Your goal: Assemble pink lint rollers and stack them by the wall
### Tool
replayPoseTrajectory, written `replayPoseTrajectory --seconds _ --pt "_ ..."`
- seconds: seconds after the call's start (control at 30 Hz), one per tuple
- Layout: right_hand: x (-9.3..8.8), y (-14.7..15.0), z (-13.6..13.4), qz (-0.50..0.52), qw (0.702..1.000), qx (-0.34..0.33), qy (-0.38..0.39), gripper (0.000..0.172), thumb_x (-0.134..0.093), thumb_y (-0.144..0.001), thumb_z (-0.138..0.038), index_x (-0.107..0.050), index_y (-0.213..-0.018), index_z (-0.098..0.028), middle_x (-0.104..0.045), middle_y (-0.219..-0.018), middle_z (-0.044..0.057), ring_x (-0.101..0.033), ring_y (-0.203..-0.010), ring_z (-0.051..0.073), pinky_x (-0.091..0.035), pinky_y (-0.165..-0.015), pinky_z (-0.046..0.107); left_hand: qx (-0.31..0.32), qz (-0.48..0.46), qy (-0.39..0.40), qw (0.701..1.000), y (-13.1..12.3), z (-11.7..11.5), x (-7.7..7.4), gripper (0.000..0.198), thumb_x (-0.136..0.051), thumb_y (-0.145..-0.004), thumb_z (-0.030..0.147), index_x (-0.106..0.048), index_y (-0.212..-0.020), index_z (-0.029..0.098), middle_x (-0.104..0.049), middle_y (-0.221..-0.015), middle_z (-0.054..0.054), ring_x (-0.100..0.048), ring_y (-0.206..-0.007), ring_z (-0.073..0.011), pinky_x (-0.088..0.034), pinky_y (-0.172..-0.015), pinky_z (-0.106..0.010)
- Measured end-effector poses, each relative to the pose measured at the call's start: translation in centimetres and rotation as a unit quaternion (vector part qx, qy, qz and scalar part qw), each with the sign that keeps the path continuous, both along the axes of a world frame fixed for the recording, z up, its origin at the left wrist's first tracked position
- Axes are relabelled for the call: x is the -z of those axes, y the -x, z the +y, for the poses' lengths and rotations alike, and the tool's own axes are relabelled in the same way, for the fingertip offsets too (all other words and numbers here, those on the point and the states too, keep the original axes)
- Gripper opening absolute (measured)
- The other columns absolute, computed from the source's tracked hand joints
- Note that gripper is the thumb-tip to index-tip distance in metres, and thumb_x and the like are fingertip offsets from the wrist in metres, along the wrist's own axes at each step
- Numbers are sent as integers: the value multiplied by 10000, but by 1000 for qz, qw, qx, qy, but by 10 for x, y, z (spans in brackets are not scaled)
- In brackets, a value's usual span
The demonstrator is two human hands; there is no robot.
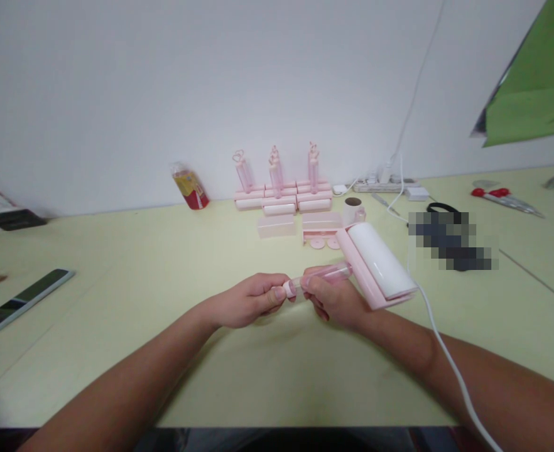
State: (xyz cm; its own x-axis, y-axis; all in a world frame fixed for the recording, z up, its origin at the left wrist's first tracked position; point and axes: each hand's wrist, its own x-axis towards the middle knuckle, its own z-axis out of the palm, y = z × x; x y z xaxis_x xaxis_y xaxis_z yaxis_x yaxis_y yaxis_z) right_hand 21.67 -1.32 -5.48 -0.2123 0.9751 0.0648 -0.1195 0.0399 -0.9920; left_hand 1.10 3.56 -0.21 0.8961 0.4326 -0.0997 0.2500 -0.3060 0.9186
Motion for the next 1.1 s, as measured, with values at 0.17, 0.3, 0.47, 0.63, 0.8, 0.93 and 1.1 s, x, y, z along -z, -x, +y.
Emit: replayPoseTrajectory --seconds 0.17,0.3,0.47,0.63,0.8,0.93,1.1 --pt "2 1 -5 -7 1000 2 6 415 -577 -840 -518 -491 -583 -203 -399 -406 -69 -365 -310 85 -266 -309 208 21 3 -26 999 3 0 -7 433 -395 -971 552 -499 -858 146 -349 -678 44 -323 -605 -88 -295 -535 -205" --pt "2 4 -7 7 1000 3 24 406 -607 -816 -511 -498 -576 -202 -401 -398 -70 -360 -297 83 -264 -293 205 25 16 -52 998 2 -1 -10 442 -397 -972 545 -517 -849 139 -381 -707 31 -356 -642 -96 -312 -569 -214" --pt "7 9 -5 54 998 13 30 437 -599 -792 -534 -463 -529 -213 -369 -383 -77 -343 -263 85 -279 -268 215 14 -1 -36 999 -3 -4 -4 426 -409 -972 535 -501 -825 145 -358 -668 45 -331 -607 -89 -294 -552 -210" --pt "9 10 -4 95 995 25 5 417 -635 -788 -491 -485 -523 -206 -400 -393 -67 -377 -274 89 -299 -274 214 -11 -7 -48 999 -6 -7 -4 427 -421 -966 536 -521 -841 141 -362 -650 51 -336 -602 -89 -301 -561 -208" --pt "8 10 -6 87 994 33 -48 422 -643 -804 -481 -500 -526 -198 -400 -385 -64 -388 -295 92 -307 -295 214 -25 -7 -64 998 -5 -9 -9 429 -438 -958 536 -534 -827 138 -399 -674 41 -362 -623 -92 -330 -588 -207" --pt "7 10 -8 84 994 45 -61 438 -644 -810 -502 -501 -528 -197 -410 -401 -61 -402 -307 96 -312 -299 218 -31 -17 -74 997 -7 -9 -7 451 -427 -958 548 -570 -869 129 -449 -698 23 -395 -648 -103 -357 -606 -211" --pt "7 12 -8 88 993 49 -60 444 -616 -829 -522 -483 -544 -208 -393 -418 -67 -412 -305 101 -316 -298 226 -47 -33 -77 995 -9 -11 -3 521 -405 -949 597 -604 -912 117 -537 -777 -21 -473 -728 -132 -407 -678 -239"
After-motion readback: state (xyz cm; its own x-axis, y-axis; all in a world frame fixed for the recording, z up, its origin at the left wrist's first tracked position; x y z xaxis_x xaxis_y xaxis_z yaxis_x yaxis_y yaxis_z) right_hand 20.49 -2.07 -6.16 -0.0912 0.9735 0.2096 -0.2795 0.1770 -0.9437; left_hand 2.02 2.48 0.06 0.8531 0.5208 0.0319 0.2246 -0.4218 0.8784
